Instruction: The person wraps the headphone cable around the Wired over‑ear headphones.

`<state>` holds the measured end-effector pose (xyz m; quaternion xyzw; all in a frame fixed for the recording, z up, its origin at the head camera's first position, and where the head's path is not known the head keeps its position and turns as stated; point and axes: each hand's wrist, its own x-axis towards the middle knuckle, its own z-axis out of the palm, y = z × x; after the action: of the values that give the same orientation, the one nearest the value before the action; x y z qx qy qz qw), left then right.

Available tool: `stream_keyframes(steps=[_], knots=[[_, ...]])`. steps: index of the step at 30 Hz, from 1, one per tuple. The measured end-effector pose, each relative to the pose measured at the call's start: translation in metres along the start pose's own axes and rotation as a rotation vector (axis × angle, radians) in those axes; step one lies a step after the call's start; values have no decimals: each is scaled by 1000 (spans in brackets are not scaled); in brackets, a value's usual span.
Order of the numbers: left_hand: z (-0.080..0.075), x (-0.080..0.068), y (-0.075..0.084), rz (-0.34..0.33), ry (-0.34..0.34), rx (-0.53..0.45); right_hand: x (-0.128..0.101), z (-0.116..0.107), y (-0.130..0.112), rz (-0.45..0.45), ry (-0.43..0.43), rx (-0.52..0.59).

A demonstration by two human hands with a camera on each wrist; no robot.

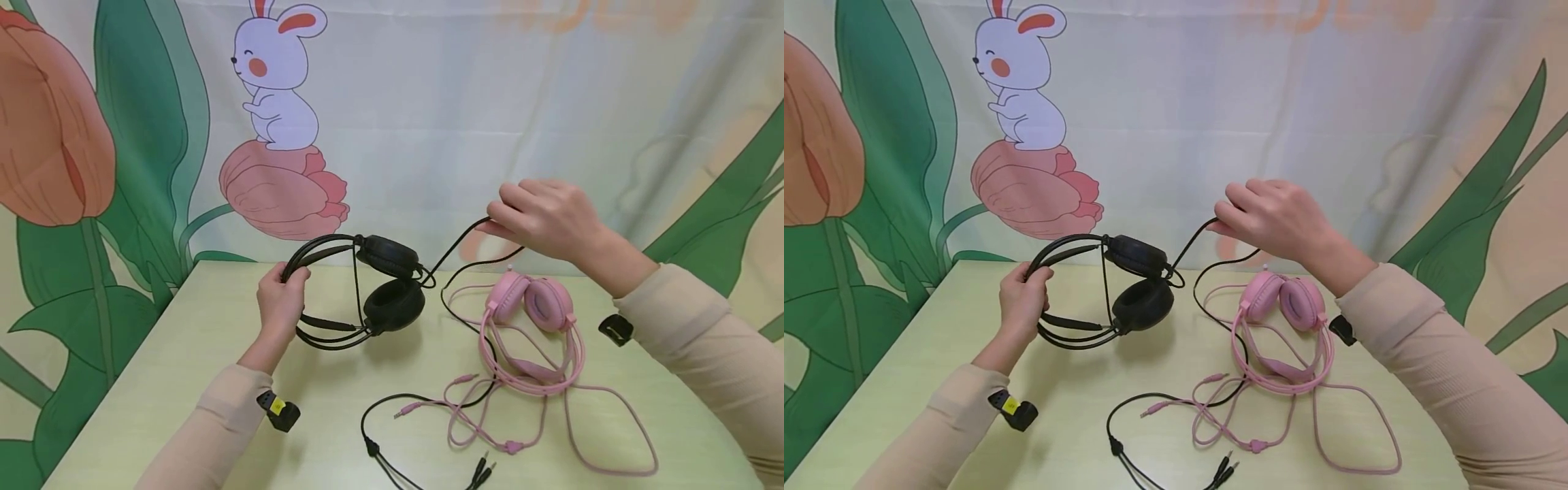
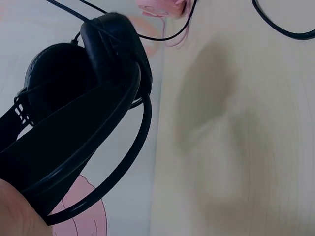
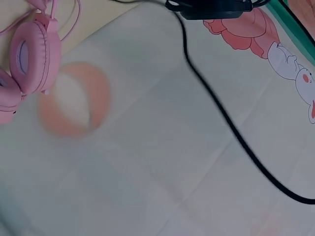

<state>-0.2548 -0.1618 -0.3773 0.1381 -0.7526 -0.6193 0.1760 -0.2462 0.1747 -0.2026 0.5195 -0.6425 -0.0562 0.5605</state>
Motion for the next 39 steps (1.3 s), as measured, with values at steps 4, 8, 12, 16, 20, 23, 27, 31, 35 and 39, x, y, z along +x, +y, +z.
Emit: stream_keyframes(steps=[4, 8, 12, 16, 20, 23, 27, 31, 35, 39], knots=[[-6, 3, -3, -71, 23, -61, 0, -2, -2, 10, -11, -23], [-9, 4, -6, -140, -28, -123, 4, -3, -3, 17, 12, -70], [-7, 1, -7, -152, -84, -117, 8, -2, -5, 9, 37, -102], [-4, -3, -7, -131, -138, -114, 12, -2, -8, -8, 43, -114], [-2, -10, -7, -115, -214, -142, 13, -1, -12, -4, 53, -121], [0, -16, -7, -93, -266, -139, 13, 0, -14, 0, 61, -123], [5, -21, -6, -54, -321, -114, 15, 2, -17, 9, 57, -124], [11, -28, -4, -8, -369, -88, 18, 6, -20, 12, 37, -121], [17, -34, -3, 69, -415, -33, 18, 11, -22, 14, 3, -104], [22, -39, 0, 132, -449, 11, 11, 18, -21, 47, -58, -71]])
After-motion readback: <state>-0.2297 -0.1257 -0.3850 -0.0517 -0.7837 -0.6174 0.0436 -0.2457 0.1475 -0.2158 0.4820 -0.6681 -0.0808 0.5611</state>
